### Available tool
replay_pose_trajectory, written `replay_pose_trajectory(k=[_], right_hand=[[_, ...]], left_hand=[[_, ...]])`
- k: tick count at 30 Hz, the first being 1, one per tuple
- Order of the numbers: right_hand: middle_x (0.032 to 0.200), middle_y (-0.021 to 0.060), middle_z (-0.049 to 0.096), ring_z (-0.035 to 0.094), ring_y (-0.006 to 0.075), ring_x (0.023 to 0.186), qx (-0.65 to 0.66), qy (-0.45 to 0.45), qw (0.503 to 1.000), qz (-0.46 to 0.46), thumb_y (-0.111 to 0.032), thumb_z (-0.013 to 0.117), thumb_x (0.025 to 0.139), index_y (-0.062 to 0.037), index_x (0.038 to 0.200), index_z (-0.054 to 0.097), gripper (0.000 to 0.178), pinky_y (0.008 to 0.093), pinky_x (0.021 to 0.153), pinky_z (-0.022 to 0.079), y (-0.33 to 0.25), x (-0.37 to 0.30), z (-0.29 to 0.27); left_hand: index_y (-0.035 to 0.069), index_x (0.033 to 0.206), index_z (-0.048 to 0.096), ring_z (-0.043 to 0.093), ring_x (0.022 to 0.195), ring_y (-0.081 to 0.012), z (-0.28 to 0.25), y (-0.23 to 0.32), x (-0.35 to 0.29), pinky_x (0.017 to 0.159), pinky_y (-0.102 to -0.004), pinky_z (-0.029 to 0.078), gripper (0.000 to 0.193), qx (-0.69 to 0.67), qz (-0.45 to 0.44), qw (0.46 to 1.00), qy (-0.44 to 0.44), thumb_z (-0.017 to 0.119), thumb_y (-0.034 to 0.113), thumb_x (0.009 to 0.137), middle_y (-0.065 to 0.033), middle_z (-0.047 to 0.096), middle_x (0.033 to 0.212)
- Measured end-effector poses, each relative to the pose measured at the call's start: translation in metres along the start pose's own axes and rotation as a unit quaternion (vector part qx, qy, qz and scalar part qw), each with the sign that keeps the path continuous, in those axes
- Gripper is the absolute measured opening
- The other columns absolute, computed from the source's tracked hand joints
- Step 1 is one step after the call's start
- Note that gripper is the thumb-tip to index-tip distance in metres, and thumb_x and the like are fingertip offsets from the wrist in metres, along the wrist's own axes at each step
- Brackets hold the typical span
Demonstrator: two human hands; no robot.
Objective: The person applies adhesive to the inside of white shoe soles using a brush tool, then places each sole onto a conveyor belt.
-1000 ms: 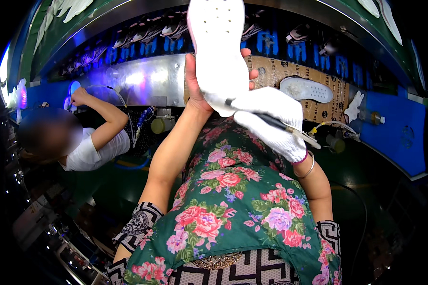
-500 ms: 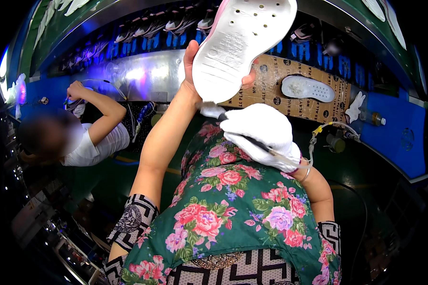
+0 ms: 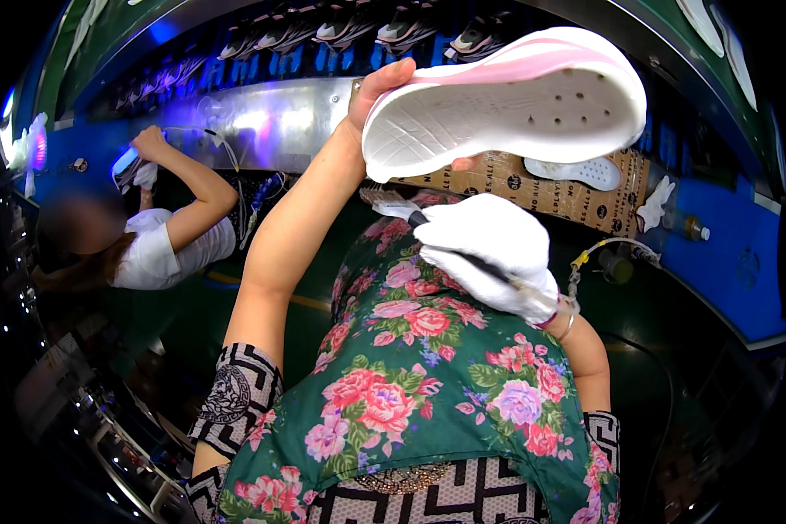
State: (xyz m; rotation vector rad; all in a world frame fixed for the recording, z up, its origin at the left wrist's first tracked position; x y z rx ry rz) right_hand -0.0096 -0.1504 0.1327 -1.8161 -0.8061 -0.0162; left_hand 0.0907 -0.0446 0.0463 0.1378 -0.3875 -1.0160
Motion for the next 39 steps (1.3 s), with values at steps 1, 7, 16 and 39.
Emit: replay_pose_trajectory(k=[1,7,16,39], right_hand=[[0.098,0.0089,0.074,0.070,0.0242,0.085,0.015,0.027,1.000,0.006,-0.007,0.078,0.079,-0.0112,0.104,0.076,0.026,0.0351,0.076,0.056,0.001,0.002,-0.005],[0.100,0.0076,0.074,0.071,0.0241,0.089,-0.154,0.031,0.982,-0.101,-0.007,0.078,0.076,-0.0129,0.113,0.074,0.038,0.0349,0.077,0.054,0.001,-0.007,0.006],[0.100,0.0096,0.074,0.071,0.0256,0.086,-0.048,0.095,0.994,-0.003,-0.010,0.079,0.080,-0.0075,0.103,0.075,0.023,0.0341,0.076,0.056,0.010,0.009,-0.009],[0.099,0.0110,0.074,0.070,0.0240,0.090,-0.231,0.233,0.945,-0.013,-0.001,0.078,0.078,-0.0031,0.101,0.074,0.024,0.0335,0.082,0.054,0.027,0.029,-0.052]], left_hand=[[0.009,0.150,0.041,0.057,0.116,-0.0382,-0.008,-0.001,-0.004,0.090,-0.0532,0.051,0.090,0.041,-0.027,0.997,0.065,0.060,0.065,0.082,-0.0223,0.051,0.138],[0.007,0.149,0.041,0.053,0.124,-0.0399,-0.016,0.002,-0.006,0.099,-0.0507,0.048,0.096,0.105,-0.076,0.982,0.137,0.067,0.066,0.077,-0.0225,0.050,0.139],[0.009,0.148,0.043,0.057,0.090,-0.0314,-0.006,0.003,0.001,0.071,-0.0370,0.045,0.096,0.154,-0.032,0.976,0.149,0.060,0.072,0.077,-0.0219,0.053,0.130],[0.004,0.149,0.039,0.060,0.119,-0.0395,-0.024,-0.024,-0.020,0.096,-0.0539,0.052,0.076,0.005,0.127,0.972,0.198,0.035,0.061,0.099,-0.0214,0.053,0.142]])
Point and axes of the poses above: each hand's wrist, its own x-axis towards the middle knuckle, its own z-axis out of the palm, y = z × x, the point moved 7 cm from there along x, towards the middle knuckle
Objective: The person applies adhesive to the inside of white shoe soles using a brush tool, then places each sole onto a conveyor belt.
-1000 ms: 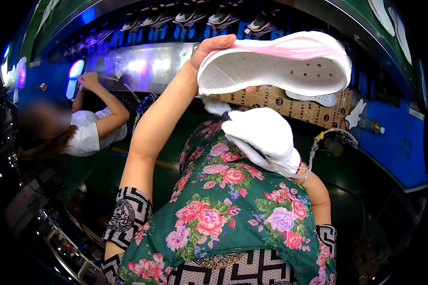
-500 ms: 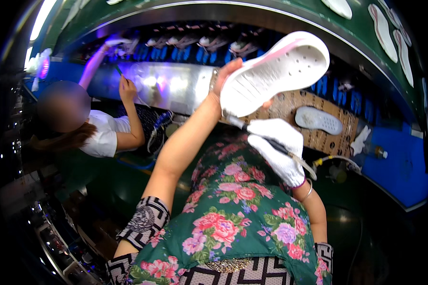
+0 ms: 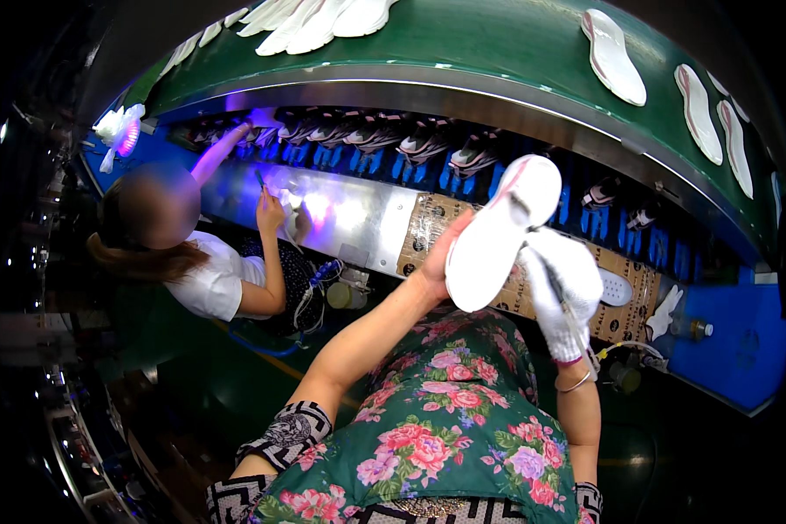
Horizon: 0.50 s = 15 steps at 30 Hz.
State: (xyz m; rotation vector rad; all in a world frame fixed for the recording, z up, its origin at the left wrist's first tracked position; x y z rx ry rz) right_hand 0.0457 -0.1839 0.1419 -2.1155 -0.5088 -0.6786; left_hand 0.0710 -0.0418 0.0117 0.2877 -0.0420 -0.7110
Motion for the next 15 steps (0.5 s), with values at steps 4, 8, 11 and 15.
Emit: replay_pose_trajectory(k=[4,8,11,15], right_hand=[[0.093,0.0092,0.074,0.068,0.0146,0.082,0.297,-0.106,0.917,0.244,0.000,0.077,0.079,0.0009,0.093,0.076,0.014,0.0278,0.074,0.054,0.009,-0.025,0.008],[0.095,0.0150,0.072,0.068,0.0175,0.077,0.465,0.071,0.827,0.307,0.001,0.070,0.085,0.0066,0.102,0.072,0.018,0.0263,0.070,0.054,0.046,-0.052,-0.018],[0.096,0.0152,0.073,0.069,0.0181,0.078,0.455,0.135,0.803,0.361,0.001,0.069,0.086,0.0059,0.102,0.072,0.017,0.0270,0.070,0.054,0.069,-0.083,-0.025],[0.093,0.0135,0.073,0.069,0.0166,0.077,0.429,0.124,0.805,0.391,0.000,0.070,0.087,0.0061,0.106,0.071,0.020,0.0257,0.069,0.053,0.075,-0.106,-0.006]], left_hand=[[0.002,0.151,0.033,0.061,0.117,-0.0396,0.005,0.026,-0.024,0.095,-0.0531,0.054,0.085,0.048,0.047,0.996,0.059,0.043,0.066,0.095,-0.0256,0.053,0.139],[-0.003,0.151,0.023,0.063,0.108,-0.0447,0.048,0.059,-0.043,0.090,-0.0577,0.055,0.117,0.143,0.057,0.982,-0.106,0.069,0.072,0.075,-0.0327,0.048,0.136],[-0.002,0.153,0.016,0.067,0.094,-0.0453,0.089,0.091,-0.017,0.077,-0.0494,0.064,0.132,0.180,0.063,0.959,-0.209,0.080,0.071,0.064,-0.0375,0.042,0.137],[0.003,0.154,0.021,0.055,0.116,-0.0511,0.123,0.135,0.073,0.091,-0.0516,0.059,0.109,0.113,0.040,0.956,-0.269,0.063,0.072,0.081,-0.0365,0.030,0.146]])
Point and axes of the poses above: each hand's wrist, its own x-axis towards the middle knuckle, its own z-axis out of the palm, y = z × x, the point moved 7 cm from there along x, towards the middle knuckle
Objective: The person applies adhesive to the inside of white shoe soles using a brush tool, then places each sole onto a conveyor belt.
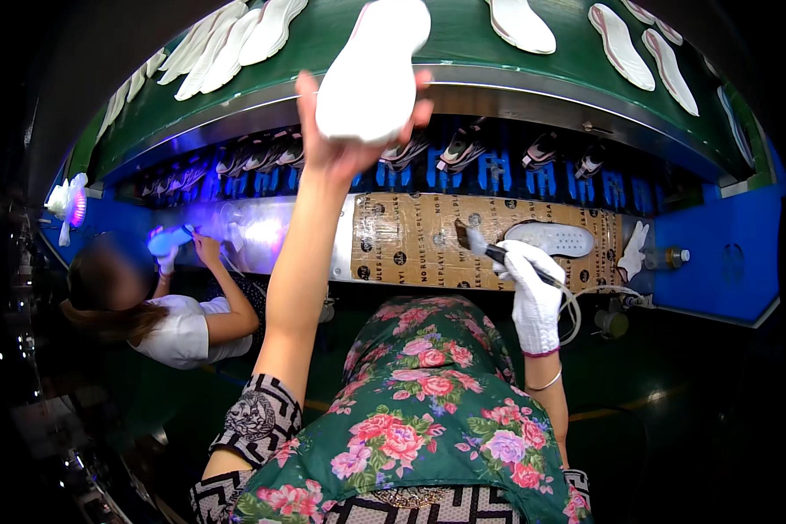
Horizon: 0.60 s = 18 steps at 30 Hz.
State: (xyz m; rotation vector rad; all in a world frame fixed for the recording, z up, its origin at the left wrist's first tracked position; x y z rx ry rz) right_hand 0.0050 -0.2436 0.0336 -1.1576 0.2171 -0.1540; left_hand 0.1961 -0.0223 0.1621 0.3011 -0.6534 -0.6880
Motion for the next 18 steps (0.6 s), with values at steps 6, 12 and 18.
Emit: replay_pose_trajectory(k=[6,12,18], right_hand=[[0.094,0.0098,0.073,0.068,0.0136,0.080,-0.018,-0.008,0.999,0.049,-0.003,0.071,0.088,0.0045,0.109,0.072,0.022,0.0239,0.073,0.052,0.031,-0.006,0.004],[0.096,0.0110,0.073,0.070,0.0155,0.080,0.012,0.017,0.998,0.053,-0.001,0.070,0.088,0.0051,0.110,0.071,0.023,0.0245,0.072,0.053,0.042,-0.007,-0.008],[0.087,0.0112,0.073,0.067,0.0145,0.071,0.053,0.042,0.996,0.061,-0.006,0.070,0.089,0.0045,0.109,0.071,0.022,0.0246,0.063,0.050,0.055,0.002,-0.008]], left_hand=[[-0.007,0.154,-0.005,0.018,0.148,-0.0467,-0.074,-0.011,0.065,0.120,-0.0526,0.028,0.098,-0.220,0.101,0.942,0.233,0.035,0.064,0.099,-0.0328,0.007,0.160],[-0.006,0.150,0.027,0.049,0.131,-0.0397,-0.050,-0.005,0.006,0.113,-0.0464,0.042,0.068,0.144,0.063,0.944,0.291,0.055,0.030,0.099,-0.0304,0.037,0.149],[0.003,0.121,0.065,0.068,0.079,-0.0237,-0.036,0.185,-0.054,0.081,-0.0370,0.055,0.041,0.824,0.189,0.287,0.450,0.069,0.007,0.080,-0.0163,0.061,0.114]])
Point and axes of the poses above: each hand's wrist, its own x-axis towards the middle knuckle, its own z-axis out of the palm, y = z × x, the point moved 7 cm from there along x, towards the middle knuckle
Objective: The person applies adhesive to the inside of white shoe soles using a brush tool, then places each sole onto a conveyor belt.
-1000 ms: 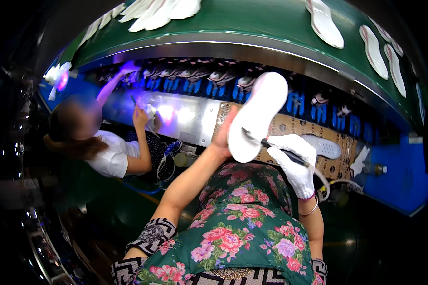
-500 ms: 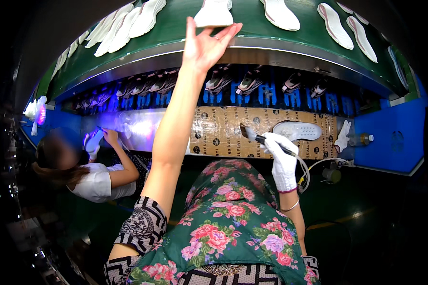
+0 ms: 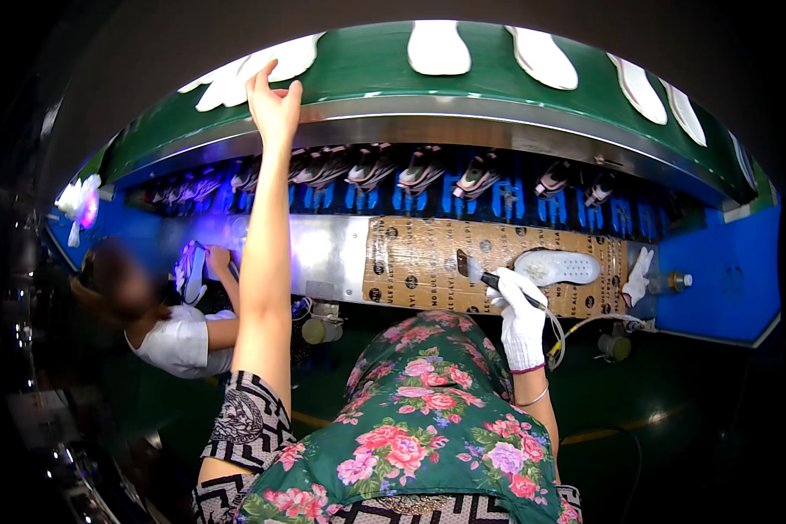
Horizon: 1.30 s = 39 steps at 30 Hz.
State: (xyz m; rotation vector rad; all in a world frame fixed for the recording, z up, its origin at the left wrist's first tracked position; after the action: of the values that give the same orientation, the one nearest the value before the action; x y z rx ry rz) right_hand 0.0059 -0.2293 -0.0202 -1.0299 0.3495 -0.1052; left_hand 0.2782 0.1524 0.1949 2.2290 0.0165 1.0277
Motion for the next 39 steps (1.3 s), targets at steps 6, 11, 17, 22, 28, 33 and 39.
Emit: replay_pose_trajectory(k=[6,11,17,22,28,33,39], right_hand=[[0.088,0.0121,0.073,0.068,0.0157,0.072,0.008,-0.034,0.999,0.039,-0.007,0.070,0.089,0.0048,0.109,0.070,0.023,0.0256,0.064,0.050,0.010,0.013,0.023],[0.091,0.0129,0.073,0.068,0.0171,0.074,0.020,-0.060,0.997,0.048,-0.006,0.070,0.089,0.0053,0.110,0.069,0.025,0.0256,0.064,0.050,0.008,0.020,0.033],[0.091,0.0126,0.072,0.066,0.0163,0.073,0.046,-0.082,0.991,0.099,-0.007,0.070,0.090,0.0057,0.112,0.069,0.026,0.0250,0.063,0.048,0.016,0.030,0.053],[0.094,0.0124,0.071,0.065,0.0158,0.073,0.030,-0.076,0.994,0.070,-0.009,0.069,0.091,0.0053,0.113,0.068,0.026,0.0248,0.063,0.048,0.010,0.025,0.054],[0.097,0.0140,0.071,0.066,0.0181,0.075,0.039,-0.069,0.996,0.028,-0.012,0.070,0.090,0.0067,0.113,0.066,0.030,0.0265,0.066,0.050,-0.012,0.020,0.036],[0.109,0.0177,0.068,0.066,0.0212,0.086,0.088,-0.126,0.988,-0.016,-0.011,0.069,0.090,0.0044,0.113,0.065,0.027,0.0269,0.069,0.051,-0.048,0.020,0.047],[0.101,0.0162,0.071,0.067,0.0208,0.086,-0.038,-0.242,0.969,-0.019,-0.006,0.077,0.080,0.0033,0.100,0.071,0.022,0.0277,0.073,0.052,-0.072,-0.004,0.110]], left_hand=[[0.001,0.095,0.064,0.069,0.084,-0.0198,-0.010,-0.068,0.008,0.077,-0.0330,0.058,0.006,-0.228,-0.060,0.969,-0.074,0.063,0.002,0.089,-0.0121,0.061,0.115],[-0.004,0.119,0.058,0.068,0.097,-0.0166,-0.034,-0.061,-0.039,0.087,-0.0292,0.055,0.024,-0.216,-0.021,0.971,-0.104,0.059,0.002,0.096,-0.0139,0.065,0.116],[0.008,0.125,0.061,0.062,0.097,-0.0358,0.003,-0.050,0.007,0.090,-0.0453,0.050,0.052,0.094,0.073,0.990,-0.070,0.075,0.024,0.077,-0.0236,0.061,0.109],[0.010,0.090,0.067,0.058,0.097,-0.0374,0.006,-0.048,-0.001,0.089,-0.0448,0.048,0.030,0.006,-0.017,1.000,-0.025,0.080,0.029,0.071,-0.0187,0.058,0.092],[0.005,0.093,0.050,0.053,0.086,-0.0099,-0.097,-0.055,-0.077,0.076,-0.0259,0.051,0.022,-0.274,-0.046,0.948,0.157,0.069,-0.004,0.084,0.0004,0.048,0.093],[0.003,0.114,0.059,0.064,0.094,-0.0184,-0.134,-0.076,-0.152,0.083,-0.0322,0.054,0.022,-0.419,-0.207,0.869,0.161,0.050,0.014,0.097,-0.0094,0.063,0.106],[0.002,0.105,0.066,0.070,0.083,-0.0164,-0.051,-0.037,-0.264,0.077,-0.0305,0.057,0.023,-0.537,-0.422,0.715,-0.149,0.051,0.019,0.101,-0.0086,0.071,0.094]])
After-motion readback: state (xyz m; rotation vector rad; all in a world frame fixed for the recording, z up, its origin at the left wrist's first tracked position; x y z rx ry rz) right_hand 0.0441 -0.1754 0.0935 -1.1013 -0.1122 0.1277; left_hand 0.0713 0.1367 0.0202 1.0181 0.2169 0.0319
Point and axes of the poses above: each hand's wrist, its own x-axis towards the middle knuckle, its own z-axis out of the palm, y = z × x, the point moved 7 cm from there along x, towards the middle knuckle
